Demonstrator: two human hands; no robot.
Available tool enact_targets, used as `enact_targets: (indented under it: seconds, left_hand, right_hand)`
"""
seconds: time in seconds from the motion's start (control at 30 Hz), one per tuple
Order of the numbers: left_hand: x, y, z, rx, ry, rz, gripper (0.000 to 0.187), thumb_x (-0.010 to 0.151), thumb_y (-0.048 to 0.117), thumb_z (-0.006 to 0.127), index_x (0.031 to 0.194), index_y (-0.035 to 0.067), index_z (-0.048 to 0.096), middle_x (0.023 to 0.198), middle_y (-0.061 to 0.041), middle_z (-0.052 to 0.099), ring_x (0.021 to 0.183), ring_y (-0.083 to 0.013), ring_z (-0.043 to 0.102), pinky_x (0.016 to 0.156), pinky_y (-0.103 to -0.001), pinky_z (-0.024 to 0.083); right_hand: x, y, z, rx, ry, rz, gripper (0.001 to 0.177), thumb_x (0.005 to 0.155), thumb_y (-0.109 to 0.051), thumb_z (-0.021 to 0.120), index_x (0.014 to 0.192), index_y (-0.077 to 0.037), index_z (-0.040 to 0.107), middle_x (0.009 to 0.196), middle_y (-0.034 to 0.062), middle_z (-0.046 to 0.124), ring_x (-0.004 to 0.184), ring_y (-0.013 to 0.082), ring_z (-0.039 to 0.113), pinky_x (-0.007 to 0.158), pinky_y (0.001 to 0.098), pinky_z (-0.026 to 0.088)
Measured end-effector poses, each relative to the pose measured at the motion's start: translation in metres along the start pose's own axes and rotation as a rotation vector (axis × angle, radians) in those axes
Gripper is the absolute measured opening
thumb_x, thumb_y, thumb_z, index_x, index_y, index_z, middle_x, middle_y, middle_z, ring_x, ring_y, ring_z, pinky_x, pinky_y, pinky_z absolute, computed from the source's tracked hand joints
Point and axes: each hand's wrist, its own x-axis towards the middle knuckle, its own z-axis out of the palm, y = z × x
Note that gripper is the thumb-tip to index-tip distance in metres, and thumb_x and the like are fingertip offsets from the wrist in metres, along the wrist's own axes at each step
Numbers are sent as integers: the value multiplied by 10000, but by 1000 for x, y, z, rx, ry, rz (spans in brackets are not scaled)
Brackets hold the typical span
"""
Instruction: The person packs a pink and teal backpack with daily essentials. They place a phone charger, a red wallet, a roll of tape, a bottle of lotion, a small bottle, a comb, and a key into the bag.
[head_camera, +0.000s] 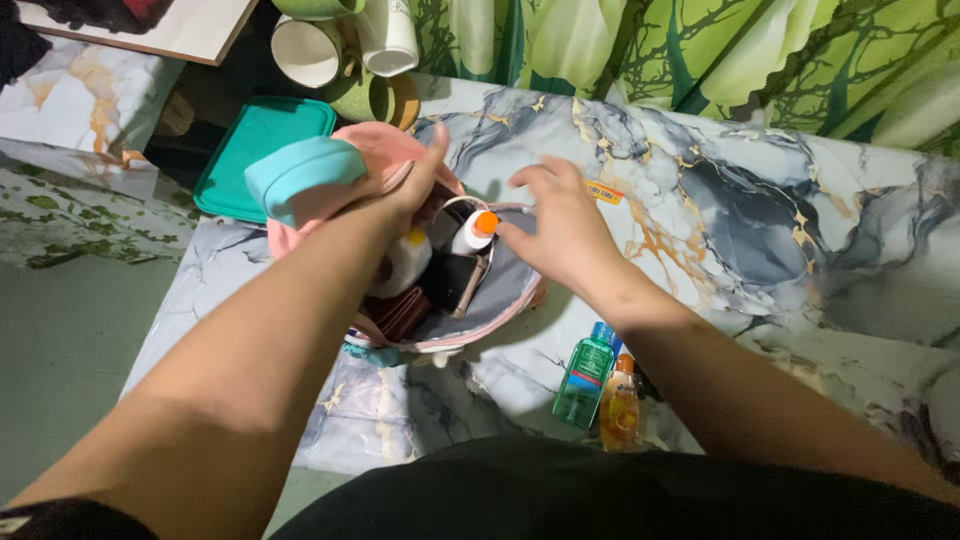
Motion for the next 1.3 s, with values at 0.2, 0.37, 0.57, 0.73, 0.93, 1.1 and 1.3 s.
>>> enact_targets:
  seconds: [0.2,0.37,0.57,0.73,0.93,1.1,1.3]
  left_hand:
    - [-10,-5,44,-29,-2,25,660,913,641,495,1189,94,741,1104,-126,729,1026,-263,675,940,-356,528]
    - [-35,-39,88,3,7,181,635,942,479,564,1415,58,613,1483,-89,526,1372,-213,456,1111,-320,352]
    - [-66,-46,47,-636,10,91,563,957,431,509,1386,85,623,1485,-115,571,1366,-297,508,1049,-427,392]
    - [-81,-31,38,-737,-66,132,603,934,434,483,1455,137,543,1571,-9,498,1437,-201,411,1114,-451,299]
    - [-79,-27,54,-822,-29,78,596,922,358,527,1475,137,504,1494,-26,548,1354,-246,477,1082,-474,378]
    - [-86,-25,65,-782,29,55,552,927,258,547,1469,157,515,1405,4,586,1220,-185,542,987,-431,460]
    - [-100,-19,83,-733,-39,180,491,955,219,549,1426,80,561,1346,-31,649,1182,-137,613,1005,-311,486]
  right_hand:
    - [-22,7,7,1262,-229,880,710,793,124,554,1434,-173,482,1295,102,620,970,228,715,750,373,653]
    - [-12,22,18,1129,-98,746,737,830,156,536,1501,-144,489,1147,134,666,791,224,640,611,332,543]
    - [-3,17,13,1155,-94,731,668,895,27,542,1529,-141,418,1176,144,668,875,206,665,642,329,519]
    - [-29,12,4,1565,-10,844,632,960,-410,485,1520,-274,224,1346,85,531,1049,279,668,837,462,578]
    - [-143,14,35,1131,102,1003,549,976,-371,537,1472,-161,431,1331,113,560,1009,224,629,801,398,528]
    - [-262,8,34,346,215,741,399,936,-172,638,1305,-28,600,1188,156,623,942,244,642,811,340,534]
    - [-322,33,43,80,244,759,445,837,-227,742,1205,3,640,1098,221,671,1012,330,652,857,423,526]
